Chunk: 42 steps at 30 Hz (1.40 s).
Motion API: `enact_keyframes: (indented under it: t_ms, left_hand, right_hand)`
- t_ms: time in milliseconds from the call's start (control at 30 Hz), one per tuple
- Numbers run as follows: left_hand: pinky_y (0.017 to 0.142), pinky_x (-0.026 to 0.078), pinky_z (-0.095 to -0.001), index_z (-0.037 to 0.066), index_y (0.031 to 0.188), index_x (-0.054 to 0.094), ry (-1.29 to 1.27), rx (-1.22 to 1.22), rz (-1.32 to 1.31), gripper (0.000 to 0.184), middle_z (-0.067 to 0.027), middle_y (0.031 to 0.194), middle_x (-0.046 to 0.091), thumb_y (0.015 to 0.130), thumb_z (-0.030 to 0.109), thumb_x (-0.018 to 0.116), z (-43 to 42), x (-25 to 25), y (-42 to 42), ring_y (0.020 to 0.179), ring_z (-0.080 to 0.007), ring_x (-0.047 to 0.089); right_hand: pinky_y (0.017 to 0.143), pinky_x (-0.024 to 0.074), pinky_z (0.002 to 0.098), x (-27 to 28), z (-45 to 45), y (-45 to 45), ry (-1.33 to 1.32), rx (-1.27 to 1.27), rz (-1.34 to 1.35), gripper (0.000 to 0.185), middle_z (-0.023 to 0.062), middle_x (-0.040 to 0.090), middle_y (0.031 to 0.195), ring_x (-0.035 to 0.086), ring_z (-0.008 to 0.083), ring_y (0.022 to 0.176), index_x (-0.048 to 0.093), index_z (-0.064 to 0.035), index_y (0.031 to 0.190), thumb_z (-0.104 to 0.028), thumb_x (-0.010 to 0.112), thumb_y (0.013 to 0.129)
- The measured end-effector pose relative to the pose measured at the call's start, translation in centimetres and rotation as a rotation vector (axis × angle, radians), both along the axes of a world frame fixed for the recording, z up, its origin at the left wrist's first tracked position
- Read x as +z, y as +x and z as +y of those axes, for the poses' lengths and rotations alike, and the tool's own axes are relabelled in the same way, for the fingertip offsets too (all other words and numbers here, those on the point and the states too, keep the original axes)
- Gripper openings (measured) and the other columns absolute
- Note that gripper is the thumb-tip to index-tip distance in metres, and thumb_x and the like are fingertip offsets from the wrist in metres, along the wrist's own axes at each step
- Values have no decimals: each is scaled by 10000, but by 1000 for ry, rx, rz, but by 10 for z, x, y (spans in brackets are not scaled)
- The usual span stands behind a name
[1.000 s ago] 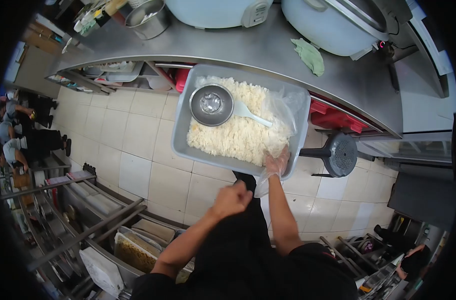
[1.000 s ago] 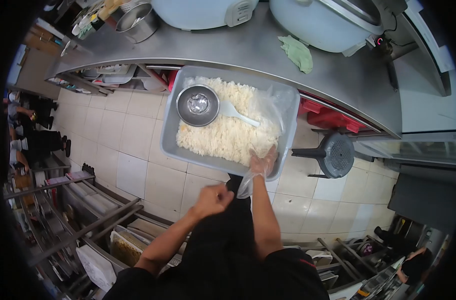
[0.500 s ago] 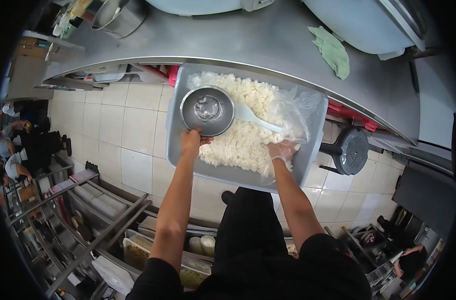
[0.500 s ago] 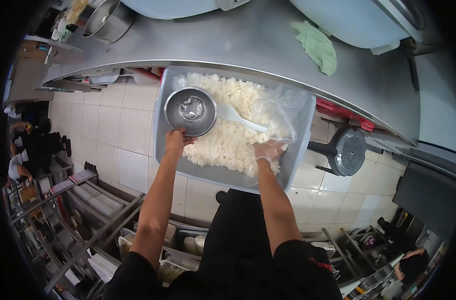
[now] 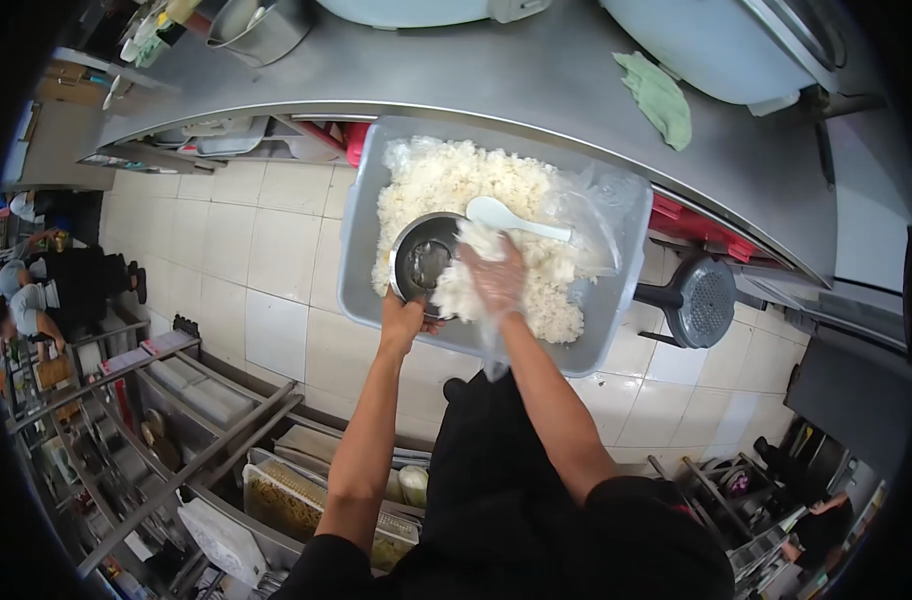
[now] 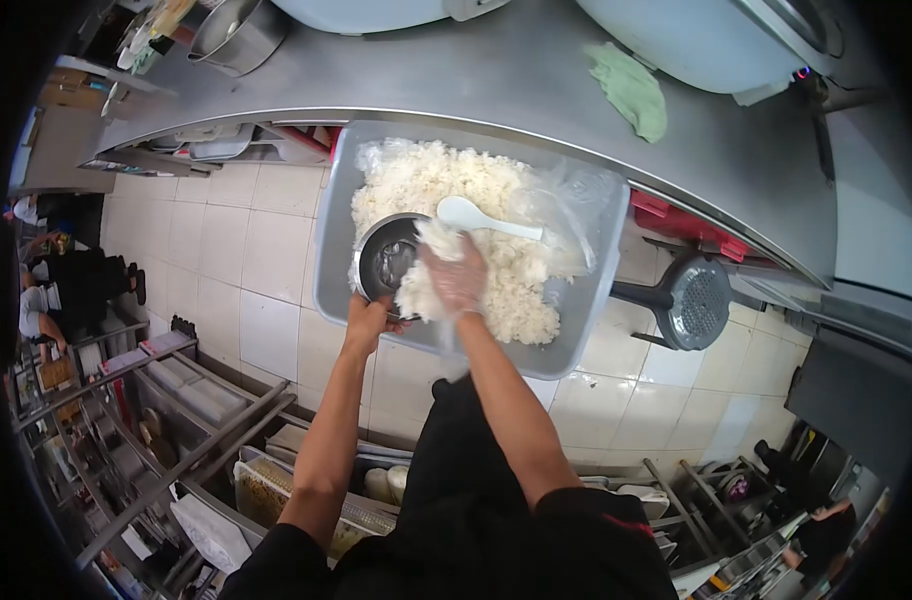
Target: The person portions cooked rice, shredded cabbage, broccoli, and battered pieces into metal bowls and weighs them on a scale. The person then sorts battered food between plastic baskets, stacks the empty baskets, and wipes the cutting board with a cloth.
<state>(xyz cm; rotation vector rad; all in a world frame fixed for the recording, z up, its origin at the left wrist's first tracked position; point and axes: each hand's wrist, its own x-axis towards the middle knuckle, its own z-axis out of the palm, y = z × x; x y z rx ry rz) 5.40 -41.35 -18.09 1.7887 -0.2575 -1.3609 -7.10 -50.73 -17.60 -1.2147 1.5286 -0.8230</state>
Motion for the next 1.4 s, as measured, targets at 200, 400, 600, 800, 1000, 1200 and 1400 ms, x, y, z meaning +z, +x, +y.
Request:
enact_keyframes:
  t_ms: [200, 400, 600, 800, 1000, 1200, 1400]
  left_hand:
    - [367, 489, -315, -90, 1038, 470, 22, 3, 21, 275, -216, 759, 608, 784, 0, 415, 14, 0, -8, 528, -290, 628]
    - [395, 516, -329, -129, 1030, 434, 63, 53, 139, 306, -229, 763, 598, 753, 1, 419, 27, -26, 0, 539, -311, 628]
    - [407, 524, -335, -155, 1015, 420, 53, 60, 160, 317, -232, 783, 594, 741, 5, 440, 30, -21, 3, 547, -328, 628]
    - [411, 526, -337, -150, 1016, 417, 83, 93, 177, 322, -235, 782, 595, 737, 8, 443, 26, -24, 0, 543, -327, 627]
    - [412, 531, -334, -120, 1034, 423, 86, 75, 175, 303, -231, 795, 599, 751, -15, 424, 25, -33, 4, 544, -306, 628]
    - [438, 543, -342, -117, 1021, 461, 70, 44, 150, 301, -221, 793, 604, 754, 20, 448, 21, -31, -9, 544, -298, 629]
    - [408, 535, -345, -60, 1117, 401, 62, 111, 162, 333, -210, 831, 600, 789, -5, 415, 23, -30, -19, 535, -283, 622]
  right_hand:
    - [927, 398, 383, 24, 14, 11, 100, 413, 332, 602, 200, 546, 1124, 505, 334, 1057, 562, -72, 1140, -469, 681, 703]
    - [1009, 326, 420, -13, 55, -94, 247, 258, 845, 921, 221, 284, 1374, 312, 400, 1246, 316, -203, 1370, -467, 757, 606]
    - [948, 389, 487, -32, 34, -77, 679, 377, 1023, 1005, 160, 73, 1446, 211, 515, 1246, 251, -204, 1388, -472, 754, 560]
    - [797, 470, 472, -120, 48, -109, -83, 523, 1199, 882, 216, 418, 1283, 415, 289, 1197, 333, -100, 1315, -291, 764, 570]
    - [652, 489, 271, -63, 45, -109, 403, -9, -167, 620, 32, 603, 721, 579, 138, 622, 452, -42, 1174, -107, 715, 617]
    - [690, 498, 287, -37, 27, -2, 95, -51, -268, 432, 86, 648, 855, 609, 174, 742, 581, -32, 1037, -139, 734, 648]
    - [812, 458, 394, 22, 14, 25, 153, 278, 434, 575, 192, 605, 1019, 580, 343, 905, 526, -22, 1133, -379, 694, 716]
